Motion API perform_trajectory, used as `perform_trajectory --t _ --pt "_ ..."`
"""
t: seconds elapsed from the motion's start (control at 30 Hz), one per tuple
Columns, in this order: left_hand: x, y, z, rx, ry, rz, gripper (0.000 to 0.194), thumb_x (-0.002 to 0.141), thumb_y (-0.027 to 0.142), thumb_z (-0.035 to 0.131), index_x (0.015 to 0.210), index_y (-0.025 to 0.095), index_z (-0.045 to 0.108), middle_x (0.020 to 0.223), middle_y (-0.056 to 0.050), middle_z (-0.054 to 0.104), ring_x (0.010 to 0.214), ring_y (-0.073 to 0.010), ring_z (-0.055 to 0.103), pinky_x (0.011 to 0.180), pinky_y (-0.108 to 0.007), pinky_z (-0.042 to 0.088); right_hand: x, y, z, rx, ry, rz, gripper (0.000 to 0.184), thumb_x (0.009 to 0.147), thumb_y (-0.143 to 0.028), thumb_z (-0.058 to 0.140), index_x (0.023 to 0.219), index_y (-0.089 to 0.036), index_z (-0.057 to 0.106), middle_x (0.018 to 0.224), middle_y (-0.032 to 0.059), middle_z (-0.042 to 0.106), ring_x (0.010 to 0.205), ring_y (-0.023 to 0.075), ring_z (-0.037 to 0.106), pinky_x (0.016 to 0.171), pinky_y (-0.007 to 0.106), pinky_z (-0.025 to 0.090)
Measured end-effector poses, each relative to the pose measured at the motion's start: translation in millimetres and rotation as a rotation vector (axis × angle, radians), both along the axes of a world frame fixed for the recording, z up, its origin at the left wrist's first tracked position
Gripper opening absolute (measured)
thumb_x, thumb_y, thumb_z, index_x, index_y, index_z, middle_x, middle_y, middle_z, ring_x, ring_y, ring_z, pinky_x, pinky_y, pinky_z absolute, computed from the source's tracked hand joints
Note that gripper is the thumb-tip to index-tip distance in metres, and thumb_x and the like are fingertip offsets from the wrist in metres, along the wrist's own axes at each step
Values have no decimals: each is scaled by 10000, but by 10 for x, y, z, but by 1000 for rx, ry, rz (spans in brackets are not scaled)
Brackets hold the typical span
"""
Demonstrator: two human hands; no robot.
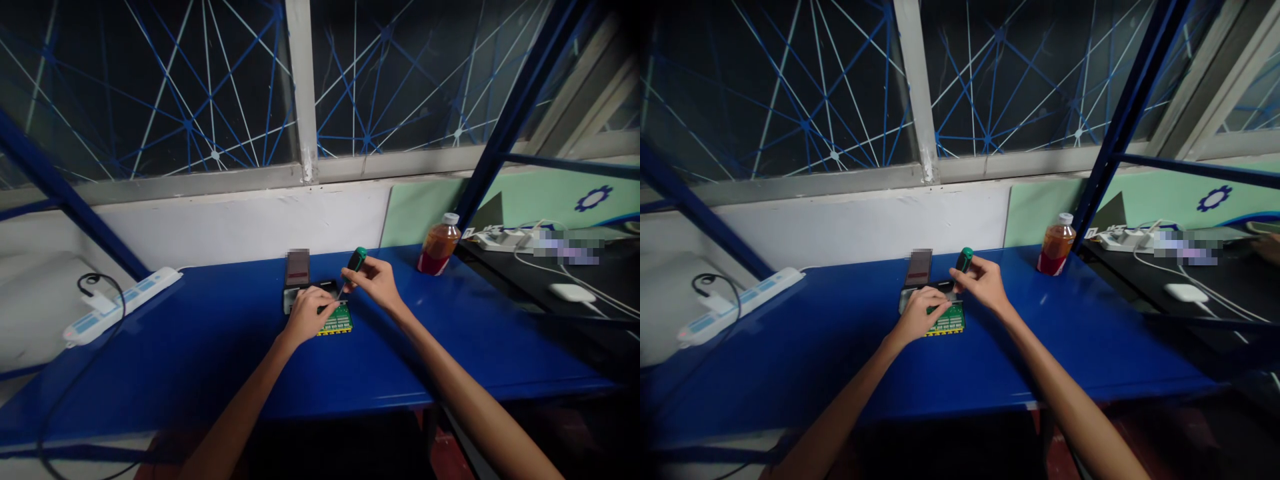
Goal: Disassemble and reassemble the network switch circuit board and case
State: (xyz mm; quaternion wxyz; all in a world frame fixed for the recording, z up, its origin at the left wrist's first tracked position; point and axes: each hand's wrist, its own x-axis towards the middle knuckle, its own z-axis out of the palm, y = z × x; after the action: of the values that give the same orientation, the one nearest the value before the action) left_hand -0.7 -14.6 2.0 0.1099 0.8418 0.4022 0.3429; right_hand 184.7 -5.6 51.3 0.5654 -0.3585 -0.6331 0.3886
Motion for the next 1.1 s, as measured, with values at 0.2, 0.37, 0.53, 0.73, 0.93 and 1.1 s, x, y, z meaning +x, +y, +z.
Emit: perform_trajectory --t 0.2,0.37,0.53,0.73,0.93,1.1 --pt "14 -42 44 -25 46 10 216 892 230 515 818 227 717 954 -19 687 930 -202 588 813 -362 435 -12 31 -76 80 -155 -216 272 741 -404 695 658 -177 570 517 13 629 460 162 591 461 272 449" --pt "-9 -62 51 -47 99 6 154 850 257 574 896 244 720 990 -30 665 964 -223 566 836 -391 425 -25 29 -104 134 -277 -251 291 761 -418 672 645 -181 548 504 4 615 458 142 563 463 254 422" --pt "-52 -57 24 -109 174 -26 373 741 499 671 1021 255 703 1057 -67 631 1020 -284 544 865 -448 401 -46 13 -113 178 -339 -272 308 769 -415 660 617 -189 517 501 1 609 454 128 535 455 244 397" --pt "-101 -12 -14 -131 190 -69 573 618 602 721 1077 262 685 1071 -77 627 1031 -315 542 881 -467 393 -31 17 -121 181 -347 -273 297 779 -421 643 630 -189 535 513 4 616 463 136 538 462 252 407" --pt "-117 0 -26 -118 204 -97 623 587 600 742 1102 256 675 1098 -89 612 1036 -321 540 888 -464 396 -33 18 -131 184 -360 -265 303 774 -420 646 614 -192 525 511 7 614 463 136 531 455 252 401" --pt "-110 -18 -3 -136 231 -89 626 595 587 747 1131 276 652 1108 -74 604 1048 -312 533 907 -452 387 -41 20 -139 197 -373 -271 316 777 -424 643 606 -194 510 499 -3 600 455 127 515 455 246 386"
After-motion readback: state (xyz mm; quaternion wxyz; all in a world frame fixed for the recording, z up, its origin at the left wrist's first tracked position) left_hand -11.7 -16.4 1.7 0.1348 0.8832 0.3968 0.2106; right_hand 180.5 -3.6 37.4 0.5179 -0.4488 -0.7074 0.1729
